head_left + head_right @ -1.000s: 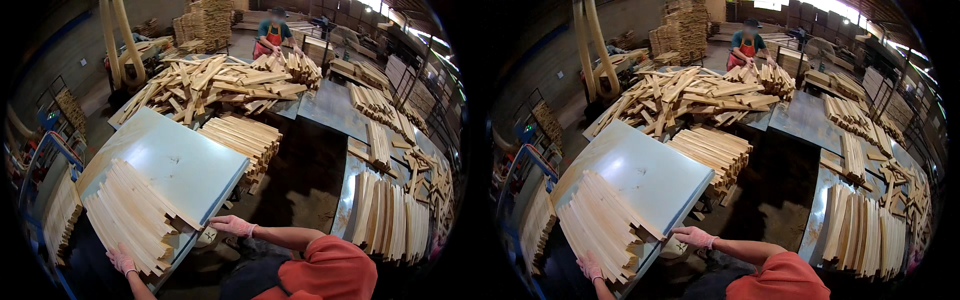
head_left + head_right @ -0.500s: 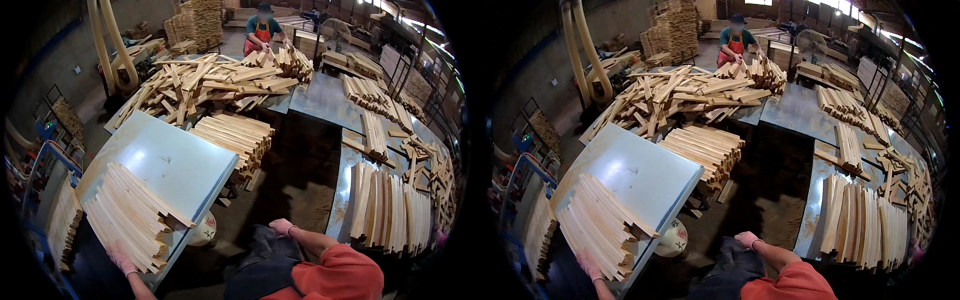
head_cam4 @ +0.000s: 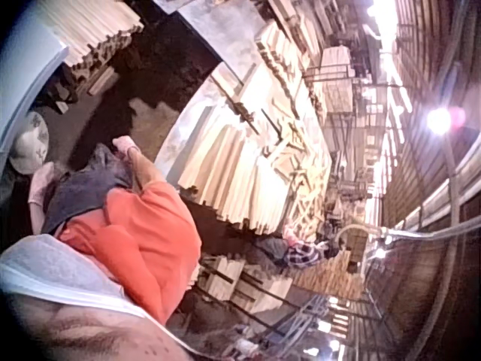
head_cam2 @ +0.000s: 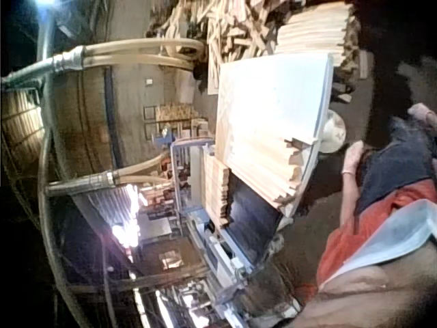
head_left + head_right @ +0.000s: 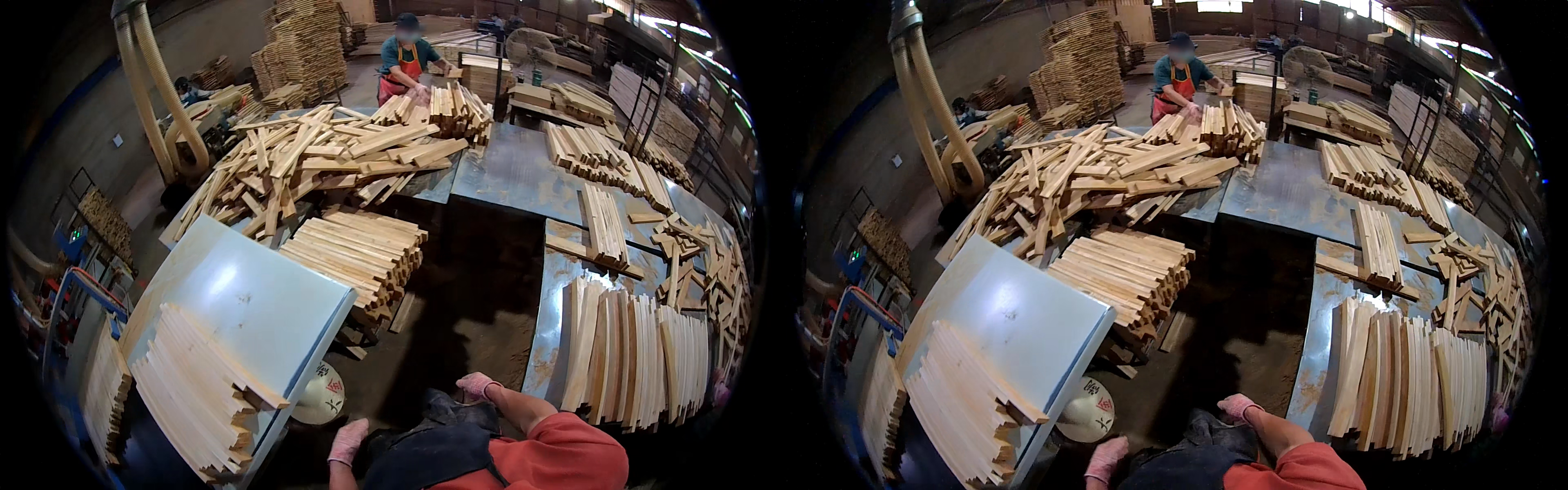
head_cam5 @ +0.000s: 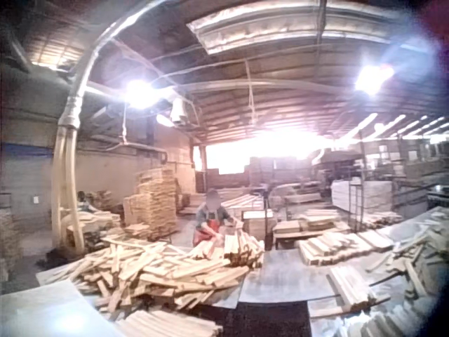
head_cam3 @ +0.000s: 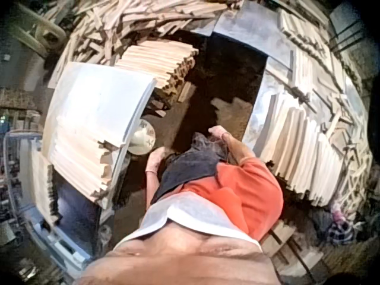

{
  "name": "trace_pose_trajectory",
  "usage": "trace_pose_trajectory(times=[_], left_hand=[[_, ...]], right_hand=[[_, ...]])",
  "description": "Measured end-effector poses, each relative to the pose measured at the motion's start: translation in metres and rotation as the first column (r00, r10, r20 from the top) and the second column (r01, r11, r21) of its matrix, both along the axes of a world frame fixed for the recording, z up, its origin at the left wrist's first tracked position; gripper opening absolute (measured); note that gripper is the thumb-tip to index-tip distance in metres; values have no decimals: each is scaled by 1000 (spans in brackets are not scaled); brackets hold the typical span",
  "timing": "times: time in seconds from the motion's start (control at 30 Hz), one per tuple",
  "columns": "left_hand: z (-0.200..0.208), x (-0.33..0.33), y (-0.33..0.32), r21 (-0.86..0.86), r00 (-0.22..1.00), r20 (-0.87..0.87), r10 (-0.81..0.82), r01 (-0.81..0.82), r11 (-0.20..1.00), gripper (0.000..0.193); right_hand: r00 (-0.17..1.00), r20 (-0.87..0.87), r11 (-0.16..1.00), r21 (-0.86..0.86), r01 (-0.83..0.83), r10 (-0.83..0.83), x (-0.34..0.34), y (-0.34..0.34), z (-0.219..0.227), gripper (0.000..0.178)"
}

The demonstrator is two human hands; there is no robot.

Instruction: The person repeatedly picks up stacks of light-colored wooden planks from a metal table and places them onto a conveyor belt. They also pick up individual planks from a pile and add them to the stacks on the table. The task involves continuous handling and stacking of the wood pieces.

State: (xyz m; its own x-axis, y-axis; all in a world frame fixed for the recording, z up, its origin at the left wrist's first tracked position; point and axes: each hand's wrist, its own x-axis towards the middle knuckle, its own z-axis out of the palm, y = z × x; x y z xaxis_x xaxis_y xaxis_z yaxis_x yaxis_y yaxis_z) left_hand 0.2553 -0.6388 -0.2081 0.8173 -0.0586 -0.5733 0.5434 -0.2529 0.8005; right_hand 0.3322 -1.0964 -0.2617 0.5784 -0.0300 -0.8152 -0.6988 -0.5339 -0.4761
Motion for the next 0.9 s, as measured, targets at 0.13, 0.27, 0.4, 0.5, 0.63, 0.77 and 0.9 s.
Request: trace_pose_trajectory(times=[0.13, 0.27, 0.4, 0.5, 0.63, 0.77, 0.9], left_hand=[[-69, -19, -48, 152, 981, -195, 21, 9, 988, 42], [-127, -97, -35, 336, 702, -588, 403, -241, 911, 56], [-62, -92, -86, 393, 673, -541, 504, -327, 859, 64], [-62, -146, -59, 347, 535, -416, 735, -654, 672, 74], [-29, -66, -114, 261, 558, -376, 740, -702, 662, 71], [-28, -68, -112, 279, 561, -361, 745, -697, 661, 66], [-15, -45, -108, 266, 576, -354, 737, -694, 669, 64]], right_hand=[[787, 223, 805, -324, -497, 575, -1, -95, -57, 43], [606, 203, 630, -402, -664, 769, 13, -102, -33, 32], [784, 183, 798, -266, -541, 593, 4, -158, -64, 36], [640, 240, 674, -94, -733, 730, 3, -123, -73, 22], [691, 166, 708, -249, -661, 703, 45, -186, -163, 22], [978, -189, 990, 98, 104, -84, 87, -166, -190, 14], [845, -377, 794, 335, 507, -381, 139, -165, -205, 23]])
